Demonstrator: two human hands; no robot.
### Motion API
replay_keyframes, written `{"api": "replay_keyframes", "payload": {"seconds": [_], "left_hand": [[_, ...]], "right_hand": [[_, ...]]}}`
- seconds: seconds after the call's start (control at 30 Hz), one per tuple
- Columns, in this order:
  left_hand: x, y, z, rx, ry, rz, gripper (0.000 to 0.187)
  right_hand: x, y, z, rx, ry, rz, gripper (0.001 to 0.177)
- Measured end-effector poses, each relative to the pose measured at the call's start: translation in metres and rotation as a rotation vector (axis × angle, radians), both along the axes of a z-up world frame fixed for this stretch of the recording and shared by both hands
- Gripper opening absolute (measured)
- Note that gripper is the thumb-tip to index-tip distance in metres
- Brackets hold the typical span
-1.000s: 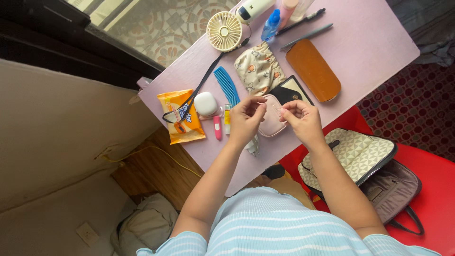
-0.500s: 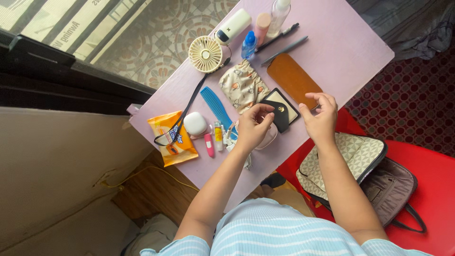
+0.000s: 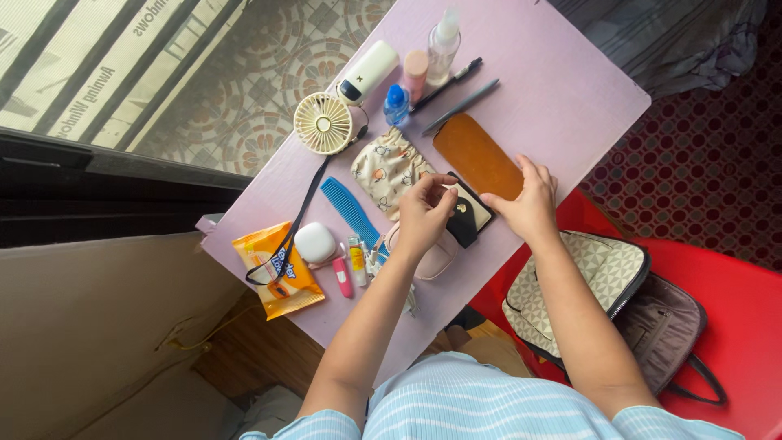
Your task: The person packs a handbag with daily essentials. They place a folded umbrella, a small pouch, a wallet, a spray bottle, and a comb into the bag, then close the zipper.
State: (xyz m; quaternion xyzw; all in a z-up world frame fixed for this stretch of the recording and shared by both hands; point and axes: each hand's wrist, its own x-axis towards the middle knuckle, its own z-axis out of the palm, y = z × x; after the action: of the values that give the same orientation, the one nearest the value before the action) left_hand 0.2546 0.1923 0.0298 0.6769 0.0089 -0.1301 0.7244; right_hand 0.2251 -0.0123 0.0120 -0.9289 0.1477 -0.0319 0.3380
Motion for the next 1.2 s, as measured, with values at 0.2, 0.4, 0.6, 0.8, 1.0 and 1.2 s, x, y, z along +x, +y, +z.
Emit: {"api": "replay_keyframes", "payload": {"seconds": [0.2,0.4,0.6,0.8,1.0,1.2], "left_hand": [[-0.002,-0.004,-0.004,0.046,-0.001,0.011,0.017],[-0.005,-0.008,-0.009,0.045,0.024,0.009,0.017],[-0.022,-0.02,-0.002,0.0,0.041,0.009,0.026],[-0.043,-0.039,0.017,0.02,0.019,-0.076,0.043],[-0.07,-0.06,0.014,-0.193,0.022,-0.205,0.046],[-0.088,-0.063,0.005,-0.167,0.053,-0.283,0.05]], "right_hand": [[0.005,-0.002,0.01,0.03,0.128,0.002,0.09],[-0.001,0.001,0.019,0.339,0.094,-0.066,0.078],[-0.024,0.003,0.027,0.995,-0.122,-0.115,0.066],[-0.075,0.001,0.037,1.335,-0.207,-0.119,0.068],[-0.125,0.009,0.036,1.345,-0.161,-0.166,0.065],[-0.166,-0.003,0.03,1.248,-0.022,-0.111,0.062]]}}
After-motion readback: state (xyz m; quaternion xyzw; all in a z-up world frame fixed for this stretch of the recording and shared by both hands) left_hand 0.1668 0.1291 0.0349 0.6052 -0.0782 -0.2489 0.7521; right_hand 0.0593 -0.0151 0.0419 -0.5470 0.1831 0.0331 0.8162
